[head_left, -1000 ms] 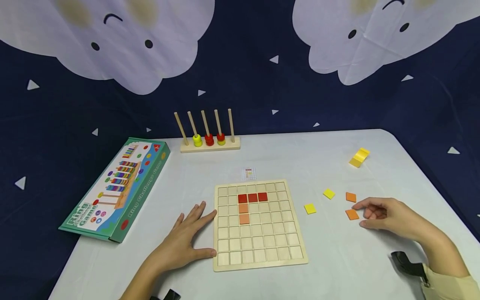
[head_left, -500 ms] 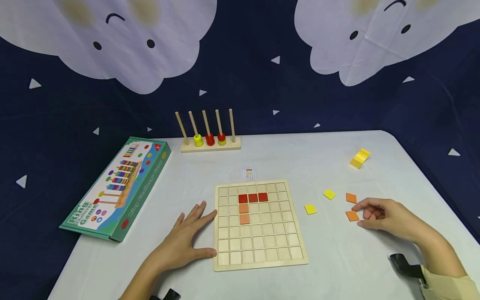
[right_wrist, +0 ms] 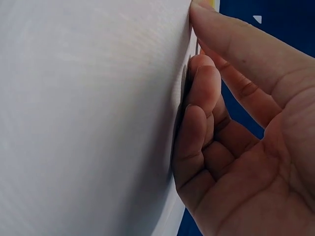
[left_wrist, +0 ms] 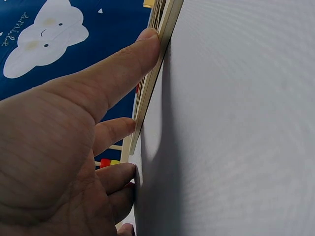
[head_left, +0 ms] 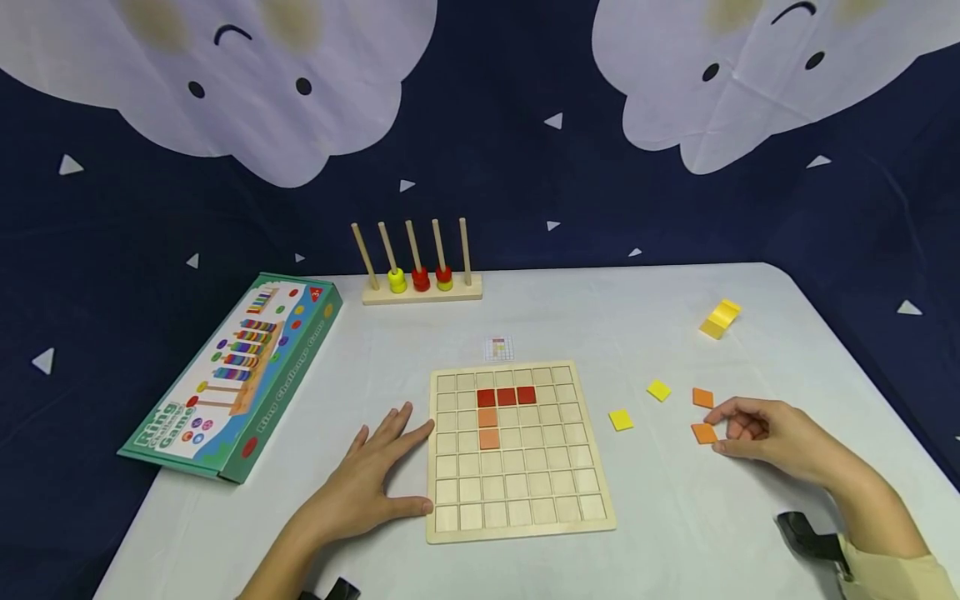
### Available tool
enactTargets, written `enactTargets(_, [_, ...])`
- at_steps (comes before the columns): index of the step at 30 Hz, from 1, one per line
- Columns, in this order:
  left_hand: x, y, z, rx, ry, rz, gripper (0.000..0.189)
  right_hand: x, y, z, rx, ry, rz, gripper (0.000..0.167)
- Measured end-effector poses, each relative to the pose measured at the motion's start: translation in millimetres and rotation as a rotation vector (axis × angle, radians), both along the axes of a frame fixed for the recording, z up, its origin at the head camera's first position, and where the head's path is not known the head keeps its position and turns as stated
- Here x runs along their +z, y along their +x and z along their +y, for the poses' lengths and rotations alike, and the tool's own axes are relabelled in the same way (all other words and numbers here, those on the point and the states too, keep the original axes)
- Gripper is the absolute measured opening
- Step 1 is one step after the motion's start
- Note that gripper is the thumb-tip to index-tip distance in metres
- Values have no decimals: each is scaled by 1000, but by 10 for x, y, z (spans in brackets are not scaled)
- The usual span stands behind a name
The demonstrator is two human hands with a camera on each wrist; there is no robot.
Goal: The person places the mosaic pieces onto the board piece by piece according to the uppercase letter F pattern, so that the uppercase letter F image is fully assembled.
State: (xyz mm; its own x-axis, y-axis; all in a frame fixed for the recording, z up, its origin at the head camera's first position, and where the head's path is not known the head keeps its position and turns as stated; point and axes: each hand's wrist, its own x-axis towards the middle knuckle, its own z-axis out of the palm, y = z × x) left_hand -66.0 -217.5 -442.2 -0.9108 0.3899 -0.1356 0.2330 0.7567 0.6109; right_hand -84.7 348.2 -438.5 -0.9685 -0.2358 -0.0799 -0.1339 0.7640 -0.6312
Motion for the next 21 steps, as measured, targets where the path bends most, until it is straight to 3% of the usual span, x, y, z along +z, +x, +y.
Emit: enactTargets(21, [21, 2, -4, -8, -9, -1, 102, 21, 24, -85, 14, 67, 44, 22])
